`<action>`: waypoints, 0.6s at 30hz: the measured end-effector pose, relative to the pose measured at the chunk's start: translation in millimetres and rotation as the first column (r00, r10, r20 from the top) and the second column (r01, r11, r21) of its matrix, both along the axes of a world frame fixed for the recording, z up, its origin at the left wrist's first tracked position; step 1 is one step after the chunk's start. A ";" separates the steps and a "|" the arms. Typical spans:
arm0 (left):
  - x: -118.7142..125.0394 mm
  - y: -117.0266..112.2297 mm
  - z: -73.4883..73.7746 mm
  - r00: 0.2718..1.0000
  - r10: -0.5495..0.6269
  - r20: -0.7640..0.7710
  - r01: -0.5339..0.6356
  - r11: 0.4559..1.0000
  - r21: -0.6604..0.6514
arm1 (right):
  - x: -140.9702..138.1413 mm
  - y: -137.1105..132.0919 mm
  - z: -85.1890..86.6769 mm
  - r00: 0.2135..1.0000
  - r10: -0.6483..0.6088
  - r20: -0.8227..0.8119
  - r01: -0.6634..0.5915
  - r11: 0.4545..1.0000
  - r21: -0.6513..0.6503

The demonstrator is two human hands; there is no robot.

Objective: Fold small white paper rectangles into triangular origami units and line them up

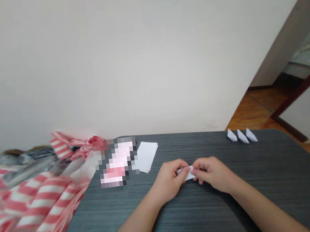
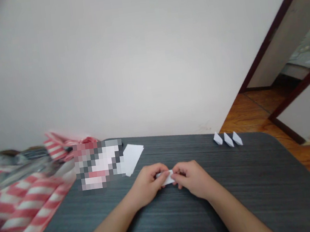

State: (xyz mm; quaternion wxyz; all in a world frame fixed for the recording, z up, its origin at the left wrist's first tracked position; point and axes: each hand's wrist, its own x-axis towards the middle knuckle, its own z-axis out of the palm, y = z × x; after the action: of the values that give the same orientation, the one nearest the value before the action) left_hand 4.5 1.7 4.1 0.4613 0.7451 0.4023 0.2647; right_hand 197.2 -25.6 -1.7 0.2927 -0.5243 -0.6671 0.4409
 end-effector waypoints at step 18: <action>-1.1 -0.4 -0.9 1.000 -0.006 0.014 0.006 1.000 0.030 | -1.1 -1.3 1.7 1.000 0.000 -0.011 0.000 1.000 -0.025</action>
State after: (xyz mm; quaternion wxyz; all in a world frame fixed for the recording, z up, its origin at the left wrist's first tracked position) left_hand 3.4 1.3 3.2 0.4537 0.7514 0.3928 0.2744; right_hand 196.2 -26.9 0.0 0.2898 -0.5254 -0.6601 0.4520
